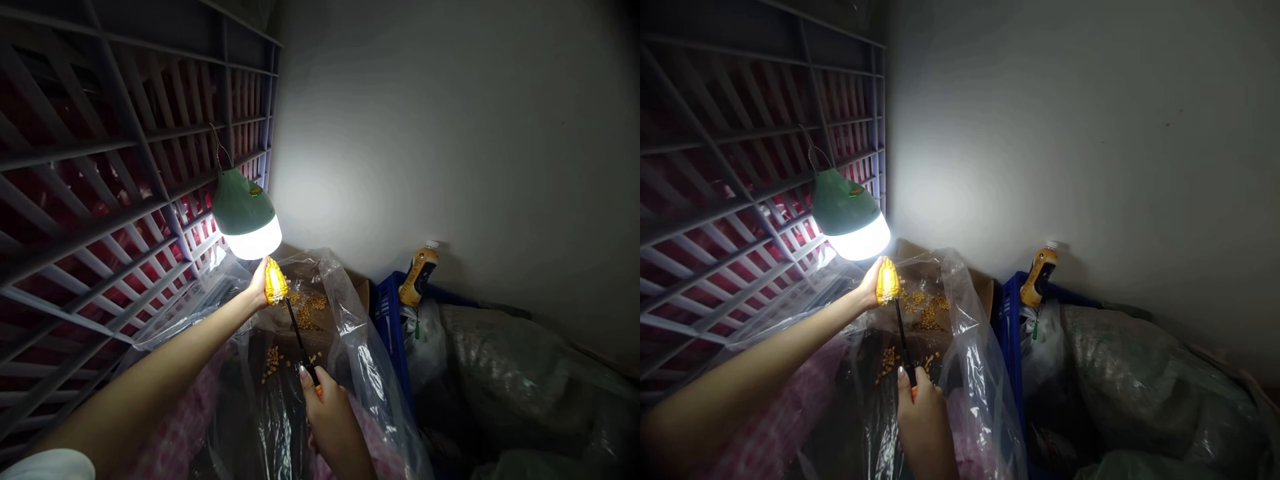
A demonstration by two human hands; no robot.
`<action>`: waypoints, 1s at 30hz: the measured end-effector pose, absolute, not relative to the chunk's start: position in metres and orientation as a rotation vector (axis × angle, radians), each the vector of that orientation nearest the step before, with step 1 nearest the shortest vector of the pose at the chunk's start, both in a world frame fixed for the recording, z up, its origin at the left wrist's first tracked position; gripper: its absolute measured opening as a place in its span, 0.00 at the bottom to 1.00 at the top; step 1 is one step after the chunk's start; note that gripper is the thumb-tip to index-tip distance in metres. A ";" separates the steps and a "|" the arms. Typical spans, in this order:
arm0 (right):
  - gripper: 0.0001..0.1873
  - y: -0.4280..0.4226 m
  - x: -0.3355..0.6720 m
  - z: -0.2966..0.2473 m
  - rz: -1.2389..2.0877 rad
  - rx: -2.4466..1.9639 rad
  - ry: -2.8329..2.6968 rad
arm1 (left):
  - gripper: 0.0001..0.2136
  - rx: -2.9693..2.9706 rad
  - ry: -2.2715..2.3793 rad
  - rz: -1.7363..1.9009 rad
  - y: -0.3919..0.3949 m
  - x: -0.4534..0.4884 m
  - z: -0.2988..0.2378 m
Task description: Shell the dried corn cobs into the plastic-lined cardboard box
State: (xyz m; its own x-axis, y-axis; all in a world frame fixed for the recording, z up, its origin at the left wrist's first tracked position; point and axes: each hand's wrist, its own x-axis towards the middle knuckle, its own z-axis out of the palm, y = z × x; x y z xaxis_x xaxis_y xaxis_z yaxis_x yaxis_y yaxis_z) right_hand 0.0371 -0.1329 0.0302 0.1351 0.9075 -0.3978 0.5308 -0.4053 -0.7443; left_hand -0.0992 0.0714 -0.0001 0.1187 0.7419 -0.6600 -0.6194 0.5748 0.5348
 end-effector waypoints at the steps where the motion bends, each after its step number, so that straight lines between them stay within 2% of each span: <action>1: 0.20 -0.134 0.038 0.029 1.195 -1.973 -1.355 | 0.18 0.142 1.048 0.999 0.072 -0.100 -0.001; 6: 0.19 -0.122 0.032 0.022 1.330 -1.822 -1.035 | 0.18 0.162 1.030 1.049 0.070 -0.096 0.001; 13: 0.12 -0.080 0.017 0.015 1.319 -1.490 -0.422 | 0.23 0.306 0.987 1.082 0.030 -0.060 0.019; 18: 0.12 -0.077 0.018 0.013 1.470 -1.267 -0.296 | 0.23 0.420 1.037 1.081 0.017 -0.053 0.025; 30: 0.10 -0.071 0.012 0.013 1.503 -1.272 -0.231 | 0.23 0.498 1.020 1.146 0.017 -0.055 0.021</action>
